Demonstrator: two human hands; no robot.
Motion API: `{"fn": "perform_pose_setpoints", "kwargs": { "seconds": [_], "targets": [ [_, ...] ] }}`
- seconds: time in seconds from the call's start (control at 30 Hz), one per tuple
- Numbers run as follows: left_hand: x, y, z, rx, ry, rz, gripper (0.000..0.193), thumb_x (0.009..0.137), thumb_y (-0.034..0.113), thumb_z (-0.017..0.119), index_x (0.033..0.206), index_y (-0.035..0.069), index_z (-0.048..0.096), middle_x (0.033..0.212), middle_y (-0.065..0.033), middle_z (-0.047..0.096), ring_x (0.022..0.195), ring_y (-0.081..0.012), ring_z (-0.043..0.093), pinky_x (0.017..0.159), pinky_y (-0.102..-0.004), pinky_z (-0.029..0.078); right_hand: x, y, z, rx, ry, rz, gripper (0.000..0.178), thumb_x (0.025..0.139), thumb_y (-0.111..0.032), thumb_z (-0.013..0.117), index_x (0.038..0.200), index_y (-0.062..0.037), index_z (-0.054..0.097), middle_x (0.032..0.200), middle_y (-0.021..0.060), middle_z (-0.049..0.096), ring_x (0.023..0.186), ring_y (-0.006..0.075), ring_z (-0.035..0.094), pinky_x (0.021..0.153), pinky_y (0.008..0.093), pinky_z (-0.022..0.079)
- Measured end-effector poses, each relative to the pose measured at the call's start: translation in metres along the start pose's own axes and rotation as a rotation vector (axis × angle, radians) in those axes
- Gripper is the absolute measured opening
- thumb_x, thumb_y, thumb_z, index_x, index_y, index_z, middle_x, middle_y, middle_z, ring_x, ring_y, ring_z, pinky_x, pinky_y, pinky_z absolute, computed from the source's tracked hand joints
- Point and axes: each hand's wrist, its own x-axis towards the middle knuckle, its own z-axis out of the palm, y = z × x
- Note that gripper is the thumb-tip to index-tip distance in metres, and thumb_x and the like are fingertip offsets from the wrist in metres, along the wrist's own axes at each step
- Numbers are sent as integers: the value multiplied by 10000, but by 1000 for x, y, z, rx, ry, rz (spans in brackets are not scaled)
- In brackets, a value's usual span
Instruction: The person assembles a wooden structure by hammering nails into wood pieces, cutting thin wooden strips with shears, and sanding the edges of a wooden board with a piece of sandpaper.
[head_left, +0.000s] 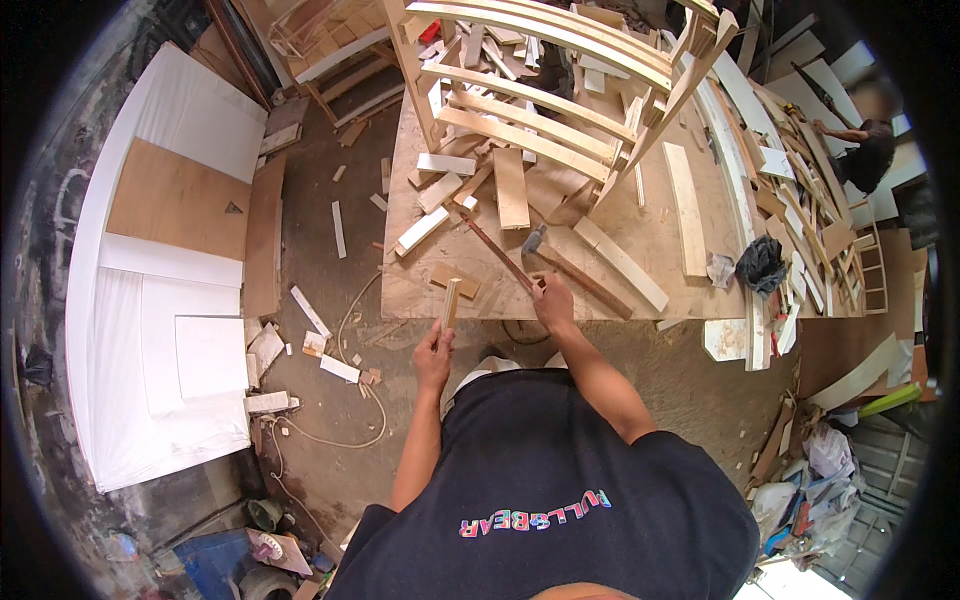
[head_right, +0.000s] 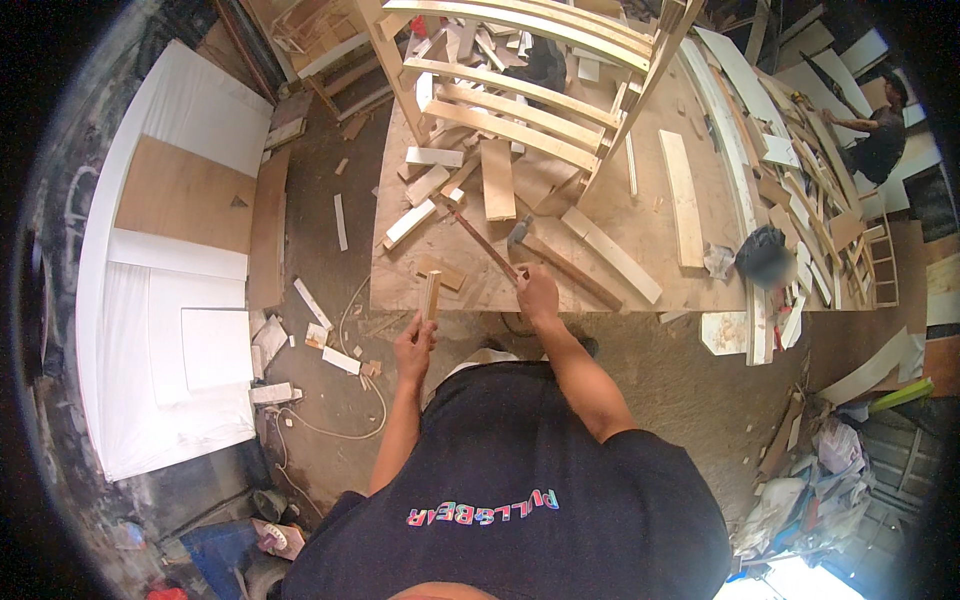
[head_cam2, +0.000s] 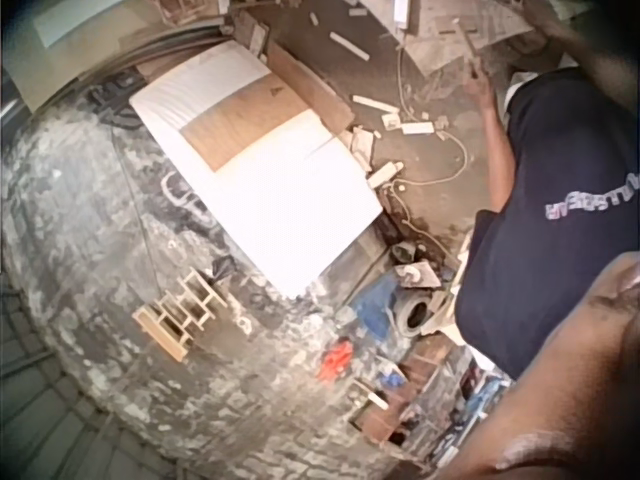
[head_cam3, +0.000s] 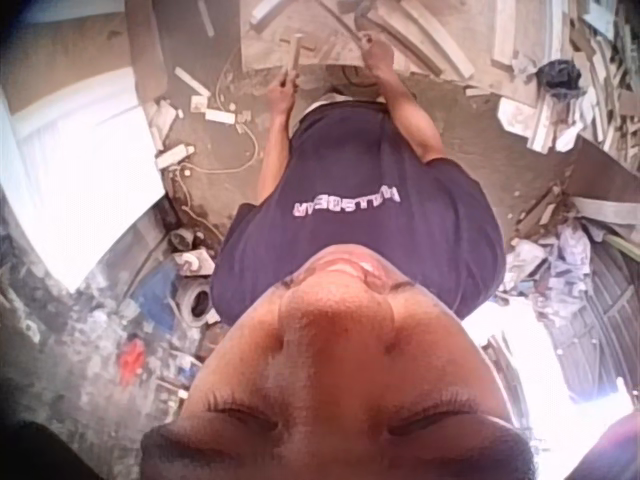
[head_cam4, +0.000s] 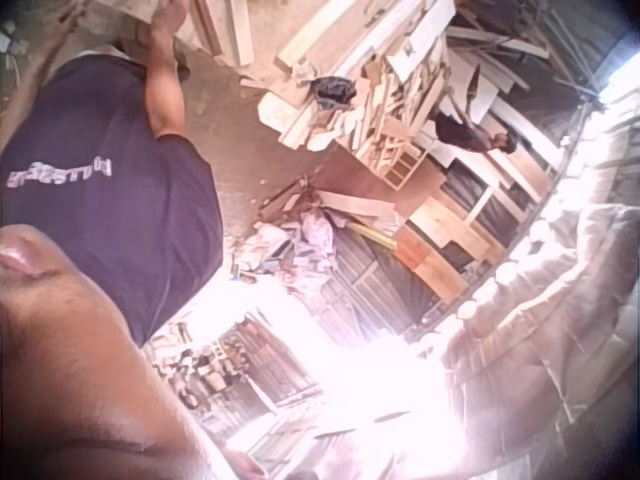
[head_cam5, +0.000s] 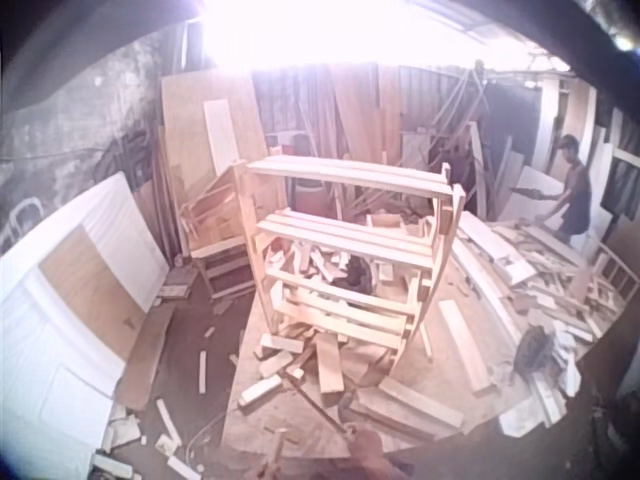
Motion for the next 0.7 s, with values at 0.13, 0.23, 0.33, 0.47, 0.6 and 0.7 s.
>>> {"fn": "perform_pose_setpoints", "kwargs": {
  "seconds": [0.13,0.23,0.33,0.47,0.6,0.7],
  "targets": [
    [3,10,-2,77,-3,4,521,1009,267,741,1453,20,626,962,-47,754,735,-98,639,682,-268,545,-1,-2,-1,45,135,-85,305,936,-138,655,1230,-69,701,1052,189,725,1009,392,693,926,476,545],
    [10,15,4,65,-54,48,497,1008,274,744,1432,32,649,941,-50,747,733,-105,646,685,-274,550,-6,-3,-5,162,30,-172,336,947,-140,657,1273,-61,684,1107,199,731,997,383,707,913,460,561],
    [7,34,17,96,-209,61,466,1010,266,739,1414,45,670,928,-51,740,727,-110,652,685,-277,556,-16,-5,-20,289,-210,-159,372,984,-201,673,1332,-68,663,1133,174,743,978,321,723,887,423,577],
    [-2,75,55,147,-436,120,469,1026,254,711,1442,44,648,978,-51,748,753,-111,655,702,-285,554,-44,-37,-73,772,-338,30,454,1035,-343,687,1399,-75,638,1117,95,741,941,188,703,849,367,584],
    [-9,122,108,235,-648,301,421,1014,216,721,1402,58,680,912,-58,734,737,-115,651,705,-266,549,-67,-27,-109,1031,-147,95,494,1058,-381,666,1414,-42,619,1069,9,710,896,96,656,757,277,546],
    [-28,161,148,215,-760,287,418,1018,198,704,1411,57,669,892,-75,723,723,-119,632,711,-279,540,-76,-9,-153,944,-26,195,445,1031,-355,709,1308,-12,654,1066,40,718,907,134,679,776,305,564]
  ]
}}
